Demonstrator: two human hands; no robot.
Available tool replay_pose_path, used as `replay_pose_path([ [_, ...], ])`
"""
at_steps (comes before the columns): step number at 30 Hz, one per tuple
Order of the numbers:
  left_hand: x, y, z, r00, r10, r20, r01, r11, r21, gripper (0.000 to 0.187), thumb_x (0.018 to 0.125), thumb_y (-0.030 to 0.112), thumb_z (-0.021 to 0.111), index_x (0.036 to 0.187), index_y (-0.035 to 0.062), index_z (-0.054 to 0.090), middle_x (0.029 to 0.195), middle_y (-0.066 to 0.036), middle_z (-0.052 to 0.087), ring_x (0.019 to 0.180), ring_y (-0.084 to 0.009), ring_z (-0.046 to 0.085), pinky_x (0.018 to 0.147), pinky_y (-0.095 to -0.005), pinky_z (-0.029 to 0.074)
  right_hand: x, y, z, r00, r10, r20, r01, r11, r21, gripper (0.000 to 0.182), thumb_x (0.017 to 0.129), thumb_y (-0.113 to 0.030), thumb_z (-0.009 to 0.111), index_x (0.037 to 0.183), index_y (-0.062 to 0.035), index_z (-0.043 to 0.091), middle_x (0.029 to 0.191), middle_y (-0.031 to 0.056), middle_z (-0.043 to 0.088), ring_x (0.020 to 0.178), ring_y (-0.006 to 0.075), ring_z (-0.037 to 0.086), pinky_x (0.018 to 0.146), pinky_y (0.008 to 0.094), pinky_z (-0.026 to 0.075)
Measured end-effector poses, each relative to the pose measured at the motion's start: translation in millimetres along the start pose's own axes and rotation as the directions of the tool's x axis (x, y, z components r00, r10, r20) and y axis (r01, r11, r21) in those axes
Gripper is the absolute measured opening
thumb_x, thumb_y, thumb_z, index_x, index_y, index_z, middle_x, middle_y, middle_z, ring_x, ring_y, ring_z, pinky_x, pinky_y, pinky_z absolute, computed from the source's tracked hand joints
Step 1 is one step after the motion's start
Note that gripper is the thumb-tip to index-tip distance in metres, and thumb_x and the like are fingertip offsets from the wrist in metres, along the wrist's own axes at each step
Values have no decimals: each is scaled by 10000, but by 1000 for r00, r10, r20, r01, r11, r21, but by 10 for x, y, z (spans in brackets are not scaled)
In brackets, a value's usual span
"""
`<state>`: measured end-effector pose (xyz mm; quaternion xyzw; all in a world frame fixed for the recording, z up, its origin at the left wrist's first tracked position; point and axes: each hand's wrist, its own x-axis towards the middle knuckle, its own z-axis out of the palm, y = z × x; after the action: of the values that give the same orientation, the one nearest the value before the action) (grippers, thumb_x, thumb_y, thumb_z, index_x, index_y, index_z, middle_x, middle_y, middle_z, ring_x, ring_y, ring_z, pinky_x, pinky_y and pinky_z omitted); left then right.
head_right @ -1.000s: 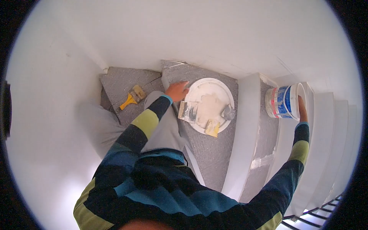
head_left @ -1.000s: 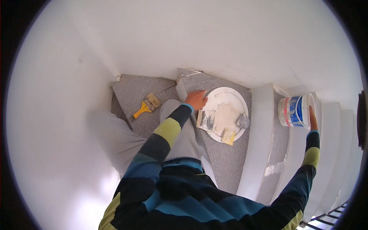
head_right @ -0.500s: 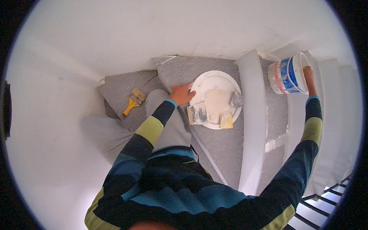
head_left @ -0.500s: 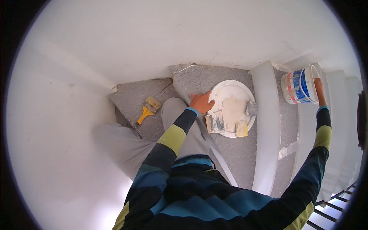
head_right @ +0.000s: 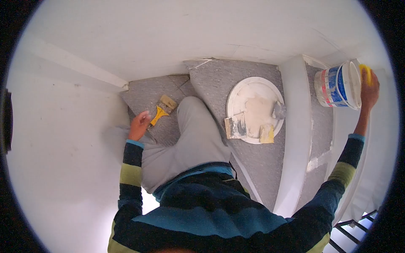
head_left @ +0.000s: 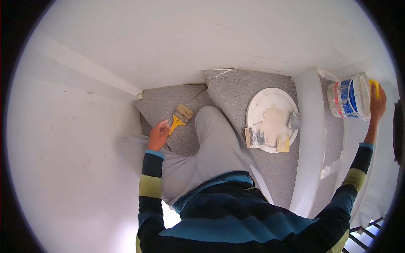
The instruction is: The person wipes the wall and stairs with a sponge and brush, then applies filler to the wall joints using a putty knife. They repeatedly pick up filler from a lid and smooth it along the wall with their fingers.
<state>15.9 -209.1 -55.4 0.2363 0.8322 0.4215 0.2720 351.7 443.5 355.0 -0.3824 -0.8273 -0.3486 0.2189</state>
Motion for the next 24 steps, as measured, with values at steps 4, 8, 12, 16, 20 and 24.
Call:
replay_pose_path([
  [4, -20, 27, -100, 993, 3, -117, 34, 949, 314, 361, 813, 220, 580, 1112, 20, 547, 994, -178, 615, 865, -284, 609, 768, -348, 468, -254, -643, -173, 977, 57, 207, -197, 617, 761, 527, 800, -180, 611, 1290, -98, 432, 1260, 101, 476, 1117, 236, 486, 971, 369, 375],
  [8, 69, 251, -52, 998, -29, -56, 38, 987, 159, 372, 799, 215, 589, 1111, 19, 546, 969, -183, 616, 840, -293, 608, 750, -370, 471, -1074, -2887, -410, 867, -475, 151, -29, 254, 967, 676, 712, -54, 626, 1330, -117, 362, 1367, 111, 352, 1252, 238, 344, 1045, 378, 269],
  [12, 56, 140, -12, 1000, -19, -7, 19, 989, 145, 373, 797, 212, 591, 1112, 17, 546, 942, -178, 621, 829, -290, 611, 737, -369, 474, -1604, -4421, -11, 510, -810, -287, 536, 38, 843, 640, 684, -90, 621, 1286, -195, 433, 1367, 157, 317, 1175, 334, 407, 990, 420, 338],
  [16, -35, 109, -57, 995, -91, -49, 99, 974, 202, 369, 797, 206, 589, 1109, 12, 547, 911, -175, 626, 802, -289, 610, 718, -366, 475, -1750, -5114, 307, 543, -782, -305, 517, 25, 856, 619, 717, -106, 588, 1296, -234, 411, 1344, 151, 342, 1159, 341, 419, 973, 434, 356],
  [20, -39, 38, -26, 996, -88, -8, 88, 964, 250, 370, 799, 201, 584, 1114, 12, 541, 907, -174, 623, 788, -284, 605, 722, -369, 470, -1678, -5112, 593, 513, -806, -296, 657, 147, 739, 602, 730, -99, 554, 1291, -267, 416, 1327, 144, 362, 1155, 345, 420, 983, 449, 340],
  [24, 19, 34, -17, 996, -81, 28, 71, 967, 245, 379, 805, 204, 578, 1130, 15, 531, 931, -170, 619, 811, -278, 599, 745, -368, 462, -1640, -4888, 748, 490, -846, -211, 631, 177, 755, 604, 724, -71, 532, 1288, -263, 430, 1307, 130, 400, 1167, 332, 414, 995, 458, 321],
])
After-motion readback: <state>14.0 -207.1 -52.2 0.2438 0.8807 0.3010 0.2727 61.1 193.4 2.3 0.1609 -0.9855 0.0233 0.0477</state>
